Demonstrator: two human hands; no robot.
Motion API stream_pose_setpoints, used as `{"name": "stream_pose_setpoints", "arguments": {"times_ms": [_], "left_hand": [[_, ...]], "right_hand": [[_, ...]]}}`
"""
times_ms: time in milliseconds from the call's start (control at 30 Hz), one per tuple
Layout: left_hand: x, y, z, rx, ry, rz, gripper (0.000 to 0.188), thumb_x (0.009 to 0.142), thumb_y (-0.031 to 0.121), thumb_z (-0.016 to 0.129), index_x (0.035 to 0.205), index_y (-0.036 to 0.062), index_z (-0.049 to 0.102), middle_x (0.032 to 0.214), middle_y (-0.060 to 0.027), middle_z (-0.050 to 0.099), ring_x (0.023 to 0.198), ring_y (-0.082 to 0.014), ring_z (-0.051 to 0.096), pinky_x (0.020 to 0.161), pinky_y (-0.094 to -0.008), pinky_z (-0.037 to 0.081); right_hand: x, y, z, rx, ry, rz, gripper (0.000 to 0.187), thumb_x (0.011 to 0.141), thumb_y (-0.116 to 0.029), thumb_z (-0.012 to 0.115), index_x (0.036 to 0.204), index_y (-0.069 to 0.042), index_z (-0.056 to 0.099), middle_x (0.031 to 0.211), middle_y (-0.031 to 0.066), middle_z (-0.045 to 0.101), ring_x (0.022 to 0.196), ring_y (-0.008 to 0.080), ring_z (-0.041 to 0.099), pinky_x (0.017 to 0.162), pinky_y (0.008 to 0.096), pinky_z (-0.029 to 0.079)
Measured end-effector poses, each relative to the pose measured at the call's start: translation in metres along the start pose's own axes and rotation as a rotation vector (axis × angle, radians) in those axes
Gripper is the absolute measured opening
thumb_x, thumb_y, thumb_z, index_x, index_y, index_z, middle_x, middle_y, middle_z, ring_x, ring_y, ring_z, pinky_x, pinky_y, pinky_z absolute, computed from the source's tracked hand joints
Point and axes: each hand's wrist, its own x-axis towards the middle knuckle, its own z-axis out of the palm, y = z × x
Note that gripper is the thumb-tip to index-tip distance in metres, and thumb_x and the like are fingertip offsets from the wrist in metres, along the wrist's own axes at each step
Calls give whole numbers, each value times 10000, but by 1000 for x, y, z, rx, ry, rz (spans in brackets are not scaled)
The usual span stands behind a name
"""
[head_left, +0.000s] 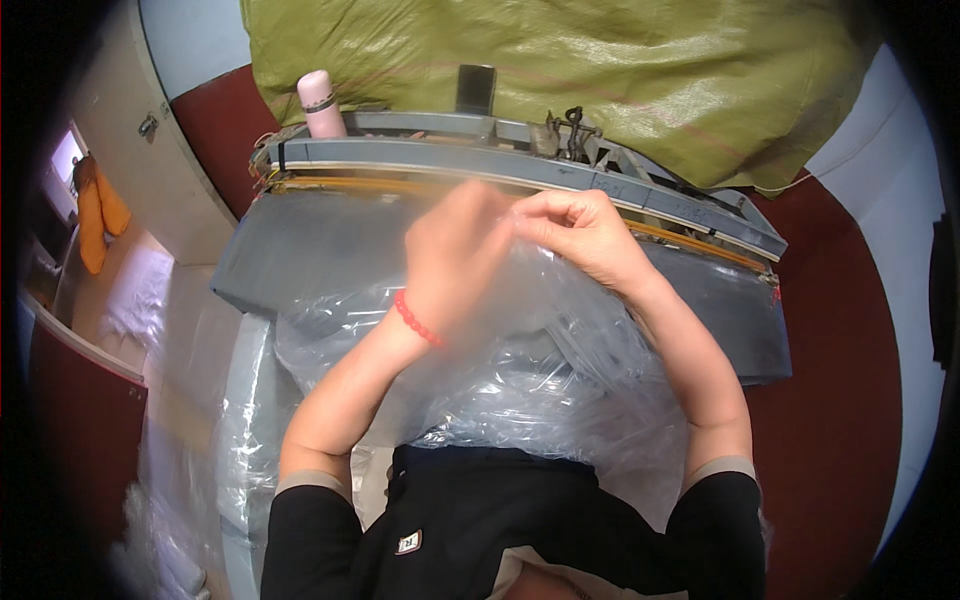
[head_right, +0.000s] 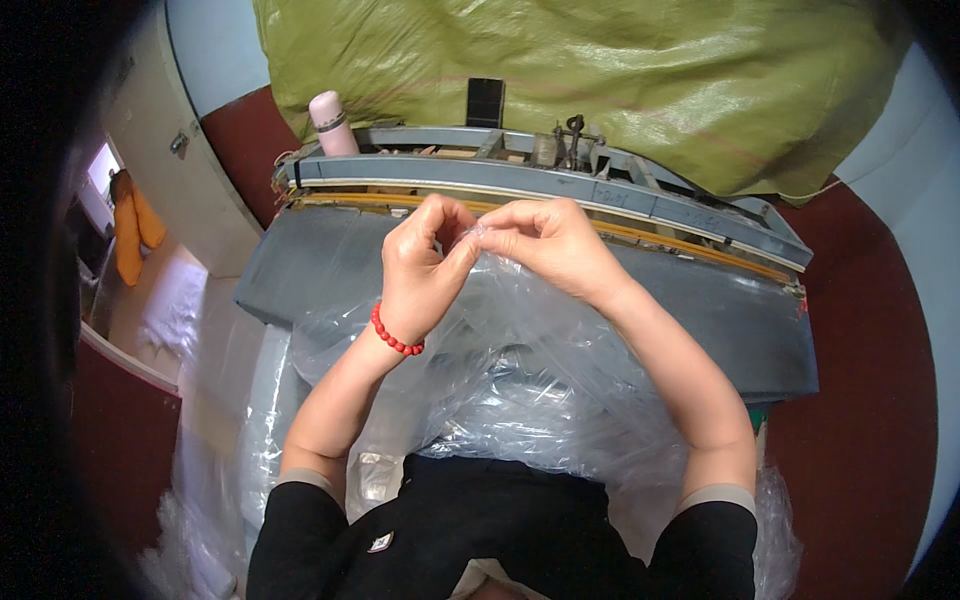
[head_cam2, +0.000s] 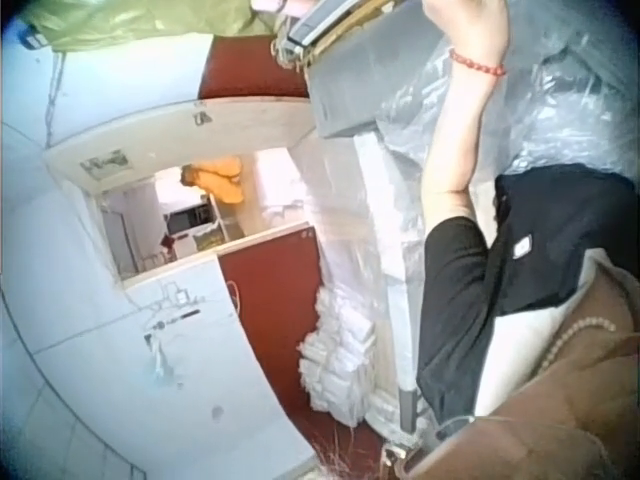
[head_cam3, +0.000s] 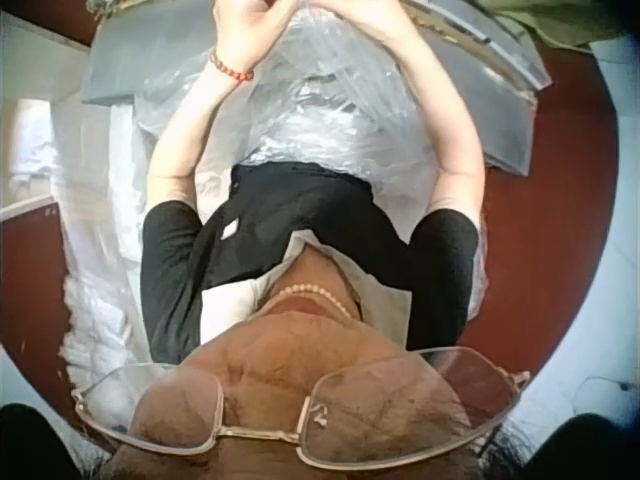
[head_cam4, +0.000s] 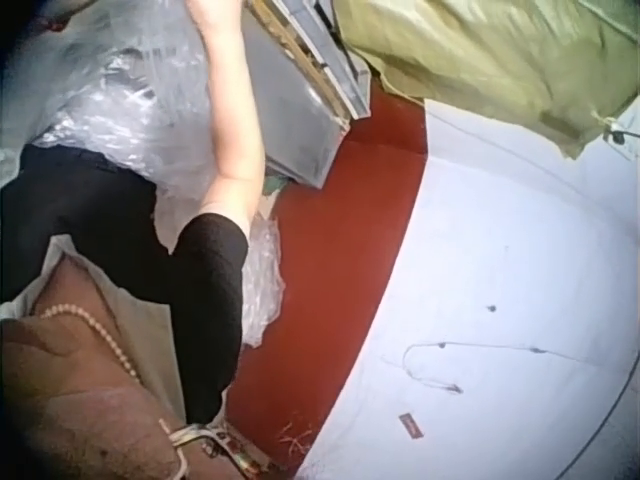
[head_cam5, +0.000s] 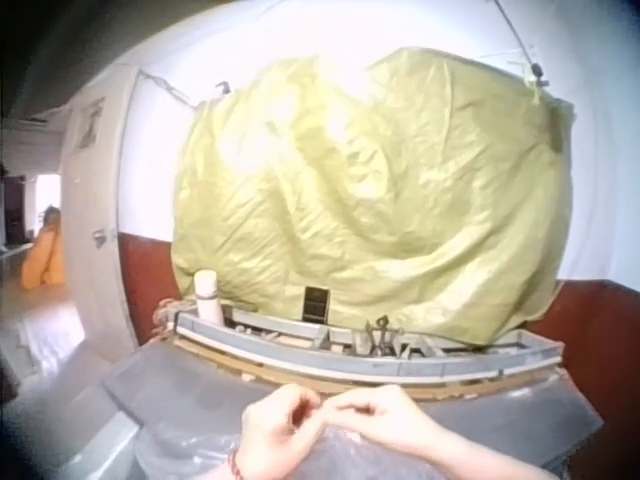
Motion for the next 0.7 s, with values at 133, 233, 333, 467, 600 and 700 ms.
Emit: {"name": "stream_pose_setpoints", "arguments": {"times_ms": [133, 233, 333, 467, 600, 700], "left_hand": [[-26, -9, -30, 14, -329, -206, 58, 729, 4, 533, 787, 0, 532, 681, -12, 532, 609, -53, 477, 552, -199, 403], [-70, -16, -60, -405, -860, -374, 104, 738, -11, 479, 818, 1, 544, 713, -7, 555, 664, -50, 501, 605, -201, 415], [-113, -20, -93, -525, -1178, -656, 136, 740, -12, 464, 836, 10, 557, 733, -3, 564, 686, -53, 509, 613, -206, 417], [-170, -59, -143, -340, -1529, -889, 112, 748, 51, 502, 835, 35, 571, 668, -11, 563, 610, -79, 517, 568, -228, 415], [-213, -139, -266, 239, -1404, -1158, 196, 711, 120, 602, 896, 58, 624, 707, -56, 615, 578, -125, 555, 532, -272, 460], [-186, -195, -376, 554, -984, -1497, 278, 599, -20, 656, 871, 29, 628, 849, -76, 642, 693, -161, 616, 584, -306, 505]], "right_hand": [[7, 40, -11, 249, 309, -41, 184, 836, -172, 524, 946, -27, 544, 777, 15, 550, 726, 49, 501, 611, 190, 400], [-21, 95, -64, 420, 627, 128, 229, 849, -246, 513, 969, -50, 521, 868, 14, 531, 786, 98, 499, 699, 237, 395], [-89, 165, -146, -47, 1032, 289, 243, 860, -263, 480, 976, -56, 529, 866, 13, 517, 810, 109, 477, 717, 261, 393], [-316, 243, -286, -667, 1369, 423, 280, 845, -241, 479, 960, -7, 583, 975, 121, 589, 906, 201, 539, 818, 328, 406], [-542, 208, -318, -947, 1606, 799, 333, 819, -293, 479, 951, -4, 580, 953, 153, 593, 854, 264, 553, 778, 364, 424], [-600, 165, -305, -1146, 1484, 1025, 396, 842, -353, 431, 946, 14, 537, 938, 212, 574, 818, 358, 538, 722, 420, 404]]}}
